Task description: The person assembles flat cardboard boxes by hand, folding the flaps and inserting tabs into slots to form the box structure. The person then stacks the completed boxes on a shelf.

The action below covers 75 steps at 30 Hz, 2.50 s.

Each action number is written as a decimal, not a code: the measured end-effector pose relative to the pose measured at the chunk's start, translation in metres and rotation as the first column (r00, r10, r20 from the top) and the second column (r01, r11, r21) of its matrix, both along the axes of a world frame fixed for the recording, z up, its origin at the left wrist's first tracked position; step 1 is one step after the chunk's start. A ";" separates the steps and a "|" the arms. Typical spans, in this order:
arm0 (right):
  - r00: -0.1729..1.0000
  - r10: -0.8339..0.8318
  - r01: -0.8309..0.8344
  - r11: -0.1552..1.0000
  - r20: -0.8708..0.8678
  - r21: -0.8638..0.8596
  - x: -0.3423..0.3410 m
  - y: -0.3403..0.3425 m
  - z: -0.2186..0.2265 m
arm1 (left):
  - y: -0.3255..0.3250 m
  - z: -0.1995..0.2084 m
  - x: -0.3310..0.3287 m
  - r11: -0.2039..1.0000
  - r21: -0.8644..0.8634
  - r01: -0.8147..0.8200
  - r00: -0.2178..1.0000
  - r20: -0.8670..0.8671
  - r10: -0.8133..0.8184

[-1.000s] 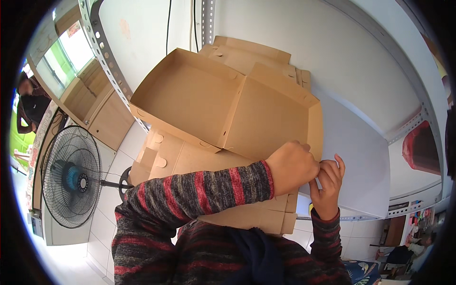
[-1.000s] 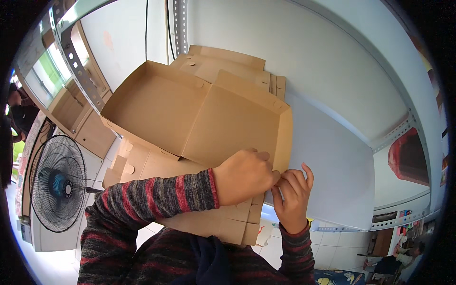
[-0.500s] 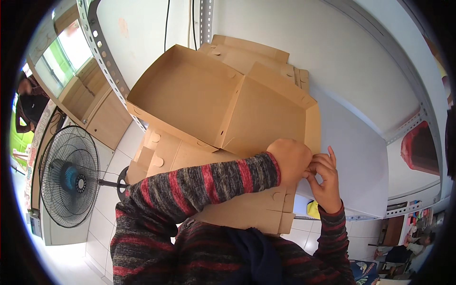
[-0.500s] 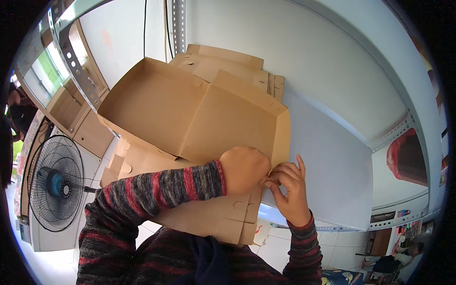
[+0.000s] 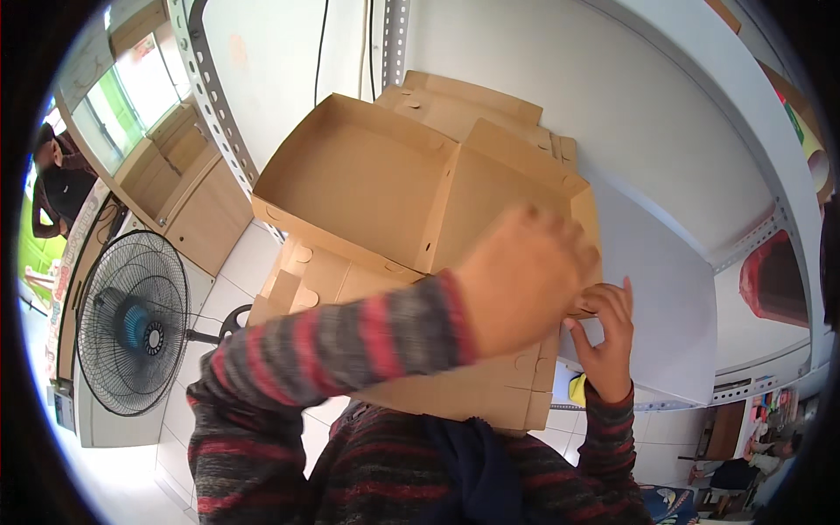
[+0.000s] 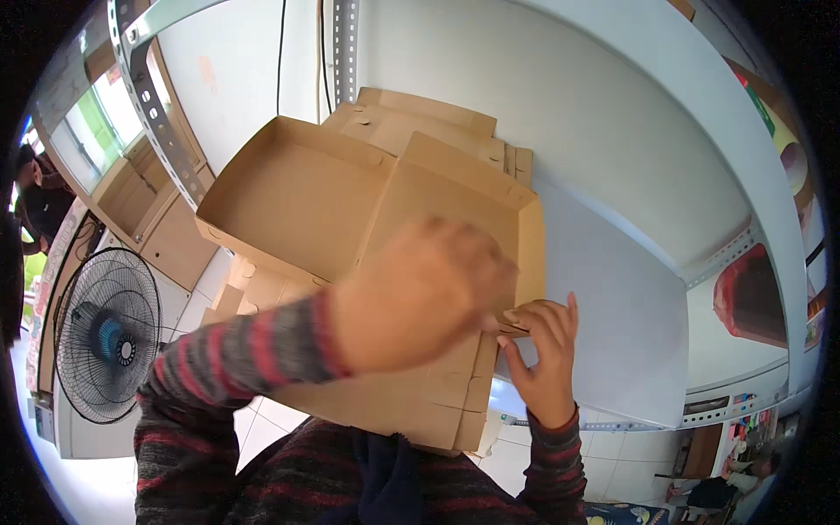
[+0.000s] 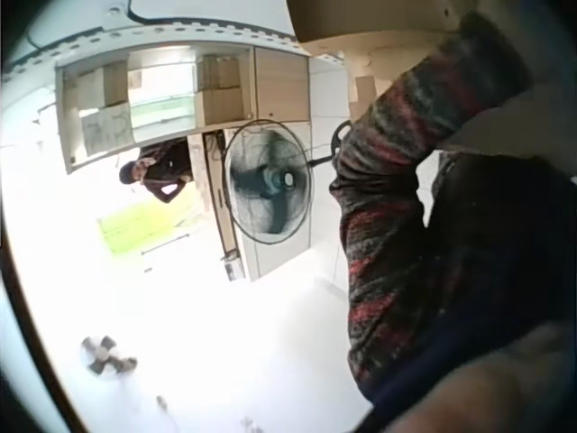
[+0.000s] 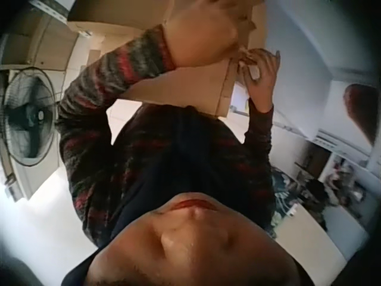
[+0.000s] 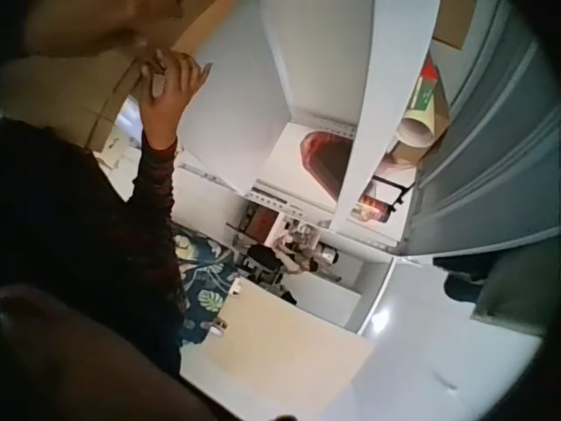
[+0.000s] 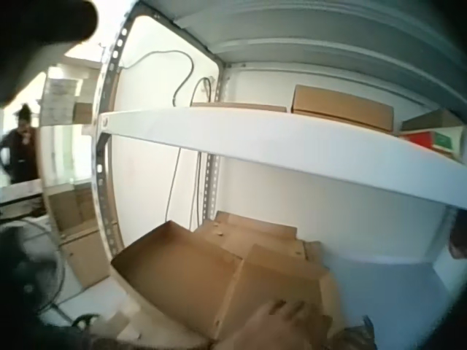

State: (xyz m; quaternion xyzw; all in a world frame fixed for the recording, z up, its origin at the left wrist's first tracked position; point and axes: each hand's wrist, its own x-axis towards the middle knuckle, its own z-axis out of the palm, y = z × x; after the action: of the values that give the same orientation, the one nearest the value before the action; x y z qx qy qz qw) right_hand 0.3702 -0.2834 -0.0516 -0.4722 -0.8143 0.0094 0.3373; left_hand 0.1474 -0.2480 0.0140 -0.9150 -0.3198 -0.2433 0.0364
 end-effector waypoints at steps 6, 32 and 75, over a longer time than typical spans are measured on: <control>0.992 -0.084 0.070 0.986 0.092 0.149 -0.040 -0.028 0.017 | 0.009 0.029 -0.167 0.959 -0.158 -0.235 0.965 0.083 0.250; 0.962 -0.014 -0.001 0.999 -0.272 -0.055 0.006 0.140 0.018 | -0.009 -0.004 -0.130 0.946 -0.308 0.104 0.959 0.282 -0.013; 0.724 -0.067 -0.145 0.958 -0.687 -0.246 -0.021 0.106 -0.034 | 0.117 -0.089 -0.162 0.656 -0.696 0.291 0.712 0.615 0.337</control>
State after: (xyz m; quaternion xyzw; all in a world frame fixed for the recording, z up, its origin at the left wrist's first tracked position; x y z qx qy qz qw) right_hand 0.3488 -0.1770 -0.0854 -0.4606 -0.6304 0.3074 0.5440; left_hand -0.0151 -0.1311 -0.0750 -0.6754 -0.3921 -0.4150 -0.4668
